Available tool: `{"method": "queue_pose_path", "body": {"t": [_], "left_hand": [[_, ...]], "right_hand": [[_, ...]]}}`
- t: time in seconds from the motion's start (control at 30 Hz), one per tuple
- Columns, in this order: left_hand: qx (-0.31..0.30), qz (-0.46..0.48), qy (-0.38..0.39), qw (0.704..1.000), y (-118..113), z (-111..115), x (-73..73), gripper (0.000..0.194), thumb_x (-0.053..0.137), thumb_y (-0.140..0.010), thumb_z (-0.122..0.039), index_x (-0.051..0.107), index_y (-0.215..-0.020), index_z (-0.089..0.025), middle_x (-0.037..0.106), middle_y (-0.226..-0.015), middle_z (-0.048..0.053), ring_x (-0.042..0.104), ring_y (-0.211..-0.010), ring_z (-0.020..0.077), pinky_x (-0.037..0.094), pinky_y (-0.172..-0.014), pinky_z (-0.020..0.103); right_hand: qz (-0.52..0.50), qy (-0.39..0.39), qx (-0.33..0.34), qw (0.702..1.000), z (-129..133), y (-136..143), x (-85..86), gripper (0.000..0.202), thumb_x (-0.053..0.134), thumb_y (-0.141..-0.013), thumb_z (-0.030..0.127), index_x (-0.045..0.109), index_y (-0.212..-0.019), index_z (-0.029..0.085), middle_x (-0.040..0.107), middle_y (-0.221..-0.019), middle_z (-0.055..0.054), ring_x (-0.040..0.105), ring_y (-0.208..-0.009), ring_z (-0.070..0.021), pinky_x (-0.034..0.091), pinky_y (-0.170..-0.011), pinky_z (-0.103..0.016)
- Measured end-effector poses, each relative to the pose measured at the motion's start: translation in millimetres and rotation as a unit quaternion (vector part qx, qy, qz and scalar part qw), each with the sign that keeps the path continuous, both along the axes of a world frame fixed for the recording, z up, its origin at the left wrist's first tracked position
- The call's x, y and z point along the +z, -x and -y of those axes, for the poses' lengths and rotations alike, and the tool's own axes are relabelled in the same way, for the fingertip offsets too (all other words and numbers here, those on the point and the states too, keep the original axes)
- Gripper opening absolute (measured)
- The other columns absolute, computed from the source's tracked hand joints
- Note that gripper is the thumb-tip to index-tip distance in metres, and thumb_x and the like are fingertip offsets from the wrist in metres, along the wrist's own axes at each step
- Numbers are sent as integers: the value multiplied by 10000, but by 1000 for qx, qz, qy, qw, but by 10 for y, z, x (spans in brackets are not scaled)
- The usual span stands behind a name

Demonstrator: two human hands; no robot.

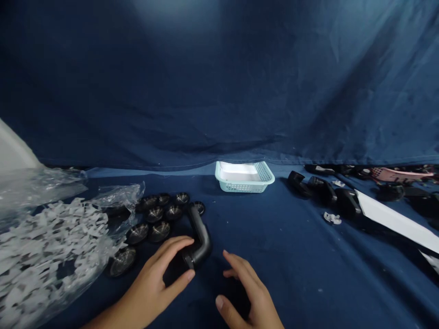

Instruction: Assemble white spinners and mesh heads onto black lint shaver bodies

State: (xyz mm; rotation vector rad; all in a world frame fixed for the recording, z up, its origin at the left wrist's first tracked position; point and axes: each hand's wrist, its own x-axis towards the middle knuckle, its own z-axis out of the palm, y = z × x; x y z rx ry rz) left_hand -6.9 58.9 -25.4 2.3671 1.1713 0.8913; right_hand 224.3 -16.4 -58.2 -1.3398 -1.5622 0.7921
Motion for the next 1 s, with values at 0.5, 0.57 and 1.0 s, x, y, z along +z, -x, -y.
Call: {"method": "queue_pose_path", "body": {"t": [0.5,0.57,1.0], "left_hand": [[-220,-174,-158,947,-13,186,105,368,555,-814,-82,628,-1134,-248,511,-1435,29,364,-1386,306,339,-1128,574],[-211,-166,-150,952,-2,178,103,348,552,-830,-84,626,-1130,-245,507,-1439,30,376,-1383,291,353,-1131,543],[-222,-48,-97,969,37,113,95,415,604,-897,-298,505,-1292,-220,618,-1262,94,612,-1071,247,529,-935,401]], "right_hand": [[46,-1,87,995,-1,-101,14,832,695,-736,131,351,-1469,322,381,-1522,-93,377,-1394,-290,342,-1130,-482],[60,8,97,993,-20,-95,82,739,698,-748,147,443,-1423,305,400,-1509,-104,396,-1383,-293,357,-1123,-469],[-30,59,21,998,59,-124,-81,713,590,-866,542,381,-1472,230,406,-1513,-128,386,-1383,-328,334,-1134,-497]]}}
